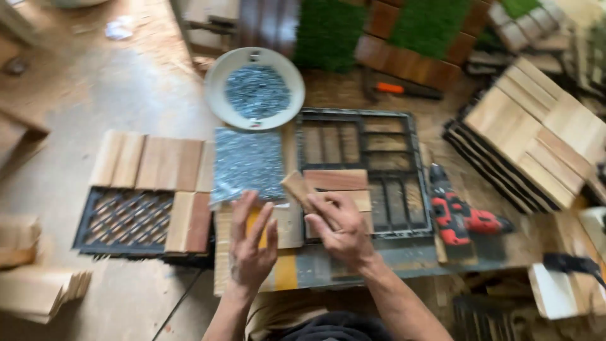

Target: Assembling wooden deck tiles by placing wood slats into a plastic grid and securing them with screws using a power drill.

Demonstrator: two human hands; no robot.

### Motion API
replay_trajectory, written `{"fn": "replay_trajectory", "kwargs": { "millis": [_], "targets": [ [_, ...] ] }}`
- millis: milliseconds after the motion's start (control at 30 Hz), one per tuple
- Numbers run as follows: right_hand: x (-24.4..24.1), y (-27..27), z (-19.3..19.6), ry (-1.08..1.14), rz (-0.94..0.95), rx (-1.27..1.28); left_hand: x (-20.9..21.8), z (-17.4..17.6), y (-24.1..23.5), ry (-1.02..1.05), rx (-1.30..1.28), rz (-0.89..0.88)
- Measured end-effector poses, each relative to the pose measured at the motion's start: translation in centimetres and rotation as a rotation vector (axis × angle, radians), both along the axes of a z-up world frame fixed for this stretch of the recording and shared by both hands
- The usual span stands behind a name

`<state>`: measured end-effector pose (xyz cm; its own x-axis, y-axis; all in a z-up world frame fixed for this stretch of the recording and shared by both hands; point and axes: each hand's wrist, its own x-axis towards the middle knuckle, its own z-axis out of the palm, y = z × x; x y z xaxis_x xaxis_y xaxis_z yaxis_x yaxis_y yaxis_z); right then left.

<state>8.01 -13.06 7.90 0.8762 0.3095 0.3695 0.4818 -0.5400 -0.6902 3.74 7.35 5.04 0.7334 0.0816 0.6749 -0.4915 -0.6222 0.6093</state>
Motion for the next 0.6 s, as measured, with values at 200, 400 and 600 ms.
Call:
{"fn": "replay_trajectory", "kwargs": {
  "millis": [200,400,600],
  "targets": [
    [-1.5,-10.8,-4.0,-0.106,-0.551,-0.082,5.5,-3.5,-9.8,0.058,0.122,-0.197],
    [-2.4,-10.4,-4.2,0.09,-0.433,-0.187,10.2,-5.3,-14.6,0.399,0.527,-0.332],
    [-4.0,-13.6,-2.0,0.313,-0.164,-0.207,11.5,-5.2,-15.6,0.452,0.574,-0.334]
  ]
}}
